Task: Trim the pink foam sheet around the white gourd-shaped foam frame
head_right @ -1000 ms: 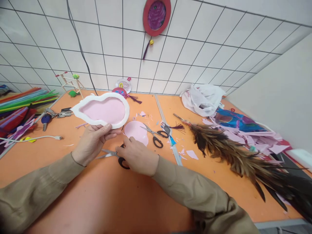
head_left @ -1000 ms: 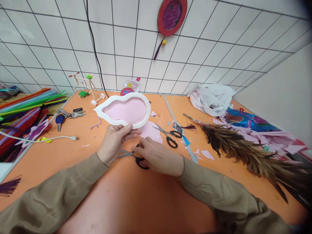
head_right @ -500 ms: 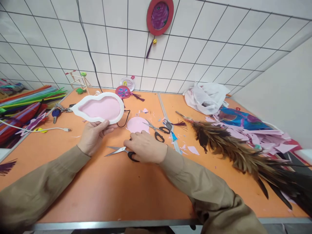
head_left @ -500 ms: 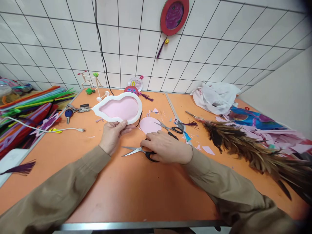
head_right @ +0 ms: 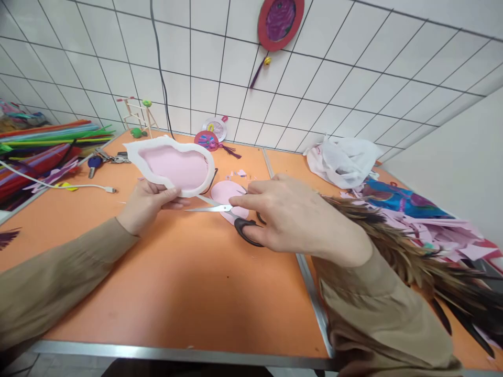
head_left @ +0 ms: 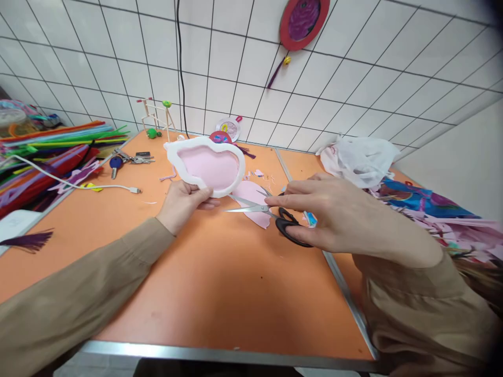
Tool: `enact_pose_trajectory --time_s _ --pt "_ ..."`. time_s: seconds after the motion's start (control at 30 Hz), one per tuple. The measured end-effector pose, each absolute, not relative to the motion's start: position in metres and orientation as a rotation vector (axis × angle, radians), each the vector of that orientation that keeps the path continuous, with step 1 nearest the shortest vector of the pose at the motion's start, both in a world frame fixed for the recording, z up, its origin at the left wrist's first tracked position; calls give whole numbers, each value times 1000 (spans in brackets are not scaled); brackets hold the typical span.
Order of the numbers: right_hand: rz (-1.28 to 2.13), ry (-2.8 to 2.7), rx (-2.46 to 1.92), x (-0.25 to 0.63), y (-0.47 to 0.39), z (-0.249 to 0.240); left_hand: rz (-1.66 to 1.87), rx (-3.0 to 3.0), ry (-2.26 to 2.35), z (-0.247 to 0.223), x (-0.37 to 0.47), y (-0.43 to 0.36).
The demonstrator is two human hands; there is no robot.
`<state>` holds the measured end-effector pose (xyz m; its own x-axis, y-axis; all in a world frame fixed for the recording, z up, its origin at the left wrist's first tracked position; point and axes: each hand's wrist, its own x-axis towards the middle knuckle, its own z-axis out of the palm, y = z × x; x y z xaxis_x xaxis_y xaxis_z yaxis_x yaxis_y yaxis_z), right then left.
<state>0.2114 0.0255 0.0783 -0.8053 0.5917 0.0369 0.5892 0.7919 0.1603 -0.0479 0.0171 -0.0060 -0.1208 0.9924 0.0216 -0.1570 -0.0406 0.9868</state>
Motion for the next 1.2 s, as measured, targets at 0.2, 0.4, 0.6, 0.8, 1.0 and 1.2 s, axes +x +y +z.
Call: enact_pose_trajectory --time_s 0.2,0.4,0.6,0.8,1.0,1.2 --pt "300 2896 944 223 13 77 1316 1138 1199 -3 -37 3" --pt "336 2884 955 232 6 78 1241 1171 1230 -4 -33 -2" --pt "355 2821 1013 232 6 78 1201 1159 1207 -10 -31 1" --pt "331 2785 1015 228 8 74 1177 1189 1210 -16 -30 3" --pt "347 2734 1033 225 11 72 1192 1273 1275 -17 -29 3" --pt "387 2718 1021 221 14 70 1183 1258 1302 -17 -29 6"
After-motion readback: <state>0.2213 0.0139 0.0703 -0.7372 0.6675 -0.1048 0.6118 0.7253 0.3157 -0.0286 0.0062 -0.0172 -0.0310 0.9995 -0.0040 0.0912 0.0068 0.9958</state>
